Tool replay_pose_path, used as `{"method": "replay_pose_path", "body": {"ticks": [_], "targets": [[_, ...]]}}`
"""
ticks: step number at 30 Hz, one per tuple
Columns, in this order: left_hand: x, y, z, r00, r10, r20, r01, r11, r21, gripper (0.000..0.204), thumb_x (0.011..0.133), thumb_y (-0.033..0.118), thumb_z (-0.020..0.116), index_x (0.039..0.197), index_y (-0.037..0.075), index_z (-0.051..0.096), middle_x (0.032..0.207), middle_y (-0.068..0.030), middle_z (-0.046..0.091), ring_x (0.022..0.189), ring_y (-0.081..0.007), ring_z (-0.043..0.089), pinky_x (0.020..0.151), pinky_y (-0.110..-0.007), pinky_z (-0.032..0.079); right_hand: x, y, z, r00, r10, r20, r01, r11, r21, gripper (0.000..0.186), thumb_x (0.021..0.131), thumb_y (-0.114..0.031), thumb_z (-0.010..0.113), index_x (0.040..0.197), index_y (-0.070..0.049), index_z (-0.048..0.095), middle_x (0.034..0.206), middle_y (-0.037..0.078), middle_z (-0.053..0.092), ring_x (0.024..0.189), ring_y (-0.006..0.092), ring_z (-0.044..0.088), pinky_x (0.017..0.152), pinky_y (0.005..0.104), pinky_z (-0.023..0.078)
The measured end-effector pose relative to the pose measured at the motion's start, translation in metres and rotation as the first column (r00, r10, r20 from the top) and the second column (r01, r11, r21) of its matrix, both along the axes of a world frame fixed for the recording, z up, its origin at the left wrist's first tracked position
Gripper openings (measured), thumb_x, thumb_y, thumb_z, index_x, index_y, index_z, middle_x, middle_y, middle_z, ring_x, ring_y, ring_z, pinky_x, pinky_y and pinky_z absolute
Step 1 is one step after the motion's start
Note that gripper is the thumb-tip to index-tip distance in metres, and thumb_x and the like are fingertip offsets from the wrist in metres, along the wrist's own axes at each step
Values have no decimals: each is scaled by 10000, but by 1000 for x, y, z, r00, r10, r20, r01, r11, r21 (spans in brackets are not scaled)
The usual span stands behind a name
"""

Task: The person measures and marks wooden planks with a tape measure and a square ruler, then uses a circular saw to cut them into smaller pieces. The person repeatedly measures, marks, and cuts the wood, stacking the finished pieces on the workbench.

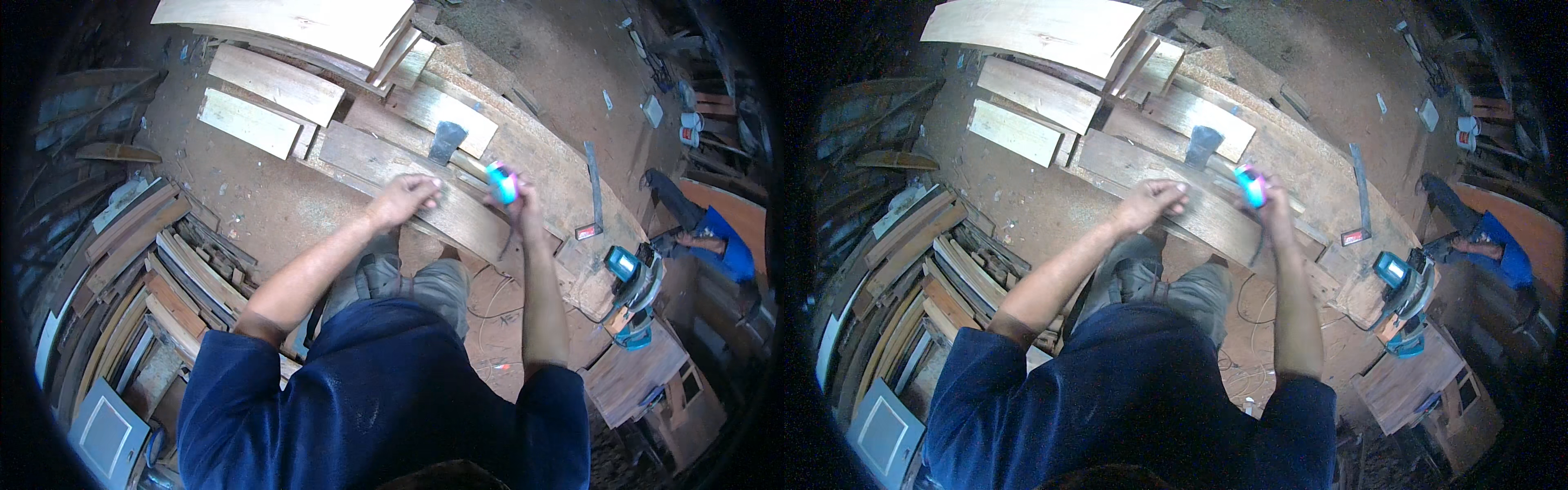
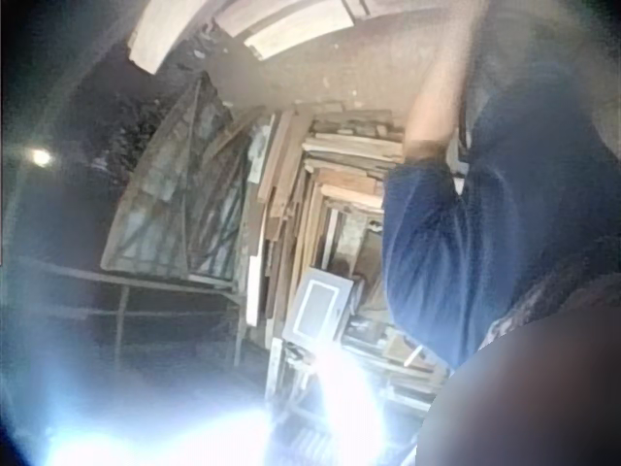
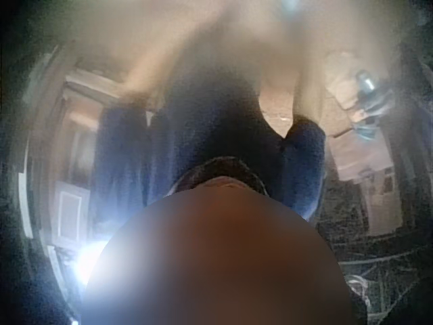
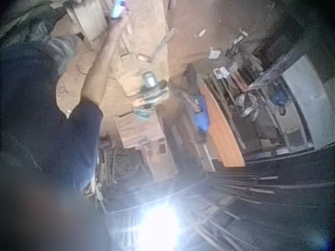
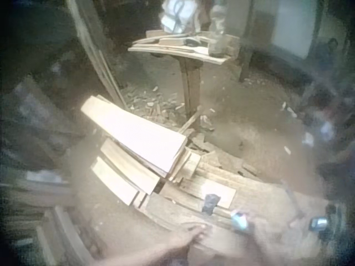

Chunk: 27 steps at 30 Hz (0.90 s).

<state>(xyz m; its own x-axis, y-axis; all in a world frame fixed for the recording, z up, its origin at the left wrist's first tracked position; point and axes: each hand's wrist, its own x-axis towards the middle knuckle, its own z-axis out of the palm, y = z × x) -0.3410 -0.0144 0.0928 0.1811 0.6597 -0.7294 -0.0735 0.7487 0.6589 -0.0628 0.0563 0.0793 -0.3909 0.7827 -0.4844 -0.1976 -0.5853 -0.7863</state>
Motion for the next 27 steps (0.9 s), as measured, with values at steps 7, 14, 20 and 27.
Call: {"method": "replay_pose_path", "body": {"ticks": [7, 14, 20, 27], "targets": [[37, -54, -31, 931, 230, 282, -169, 959, -227, 291, 1034, 279, 662, 1186, 36, 711, 950, 5, 708, 794, -52, 637, 771, -228, 562, -49, -93, -11, 979, 95, 182, -94, 996, -11, 346, 917, -122, 788, 1161, -23, 563, 1034, 93, 661, 932, 144, 653, 778, 299, 548], [33, -74, -74, 942, 309, -131, -319, 945, -70, 297, 998, 286, 704, 1188, 58, 722, 949, 15, 700, 759, -78, 595, 716, -245, 491, -8, -105, 3, 756, 233, 611, -355, 931, 85, 367, 864, -227, 837, 1112, -53, 631, 987, 73, 714, 941, 152, 677, 874, 315, 529], [-7, -69, -146, 771, 455, -447, -404, 890, 208, 316, 1006, 322, 683, 1141, 40, 729, 984, -30, 702, 861, -119, 592, 798, -290, 498, 110, -118, 6, 568, 131, 812, -374, 921, 112, 461, 796, -379, 838, 1086, -70, 656, 1035, 169, 736, 1006, 314, 721, 870, 396, 548], [8, -63, -139, 794, 361, -489, -393, 919, 41, 416, 997, 340, 648, 1243, 5, 669, 1011, -88, 711, 900, -219, 645, 835, -337, 528, 239, -144, 30, 459, 184, 869, -299, 953, -44, 470, 782, -346, 863, 1096, -47, 679, 1004, 111, 732, 953, 217, 690, 852, 354, 537]]}}
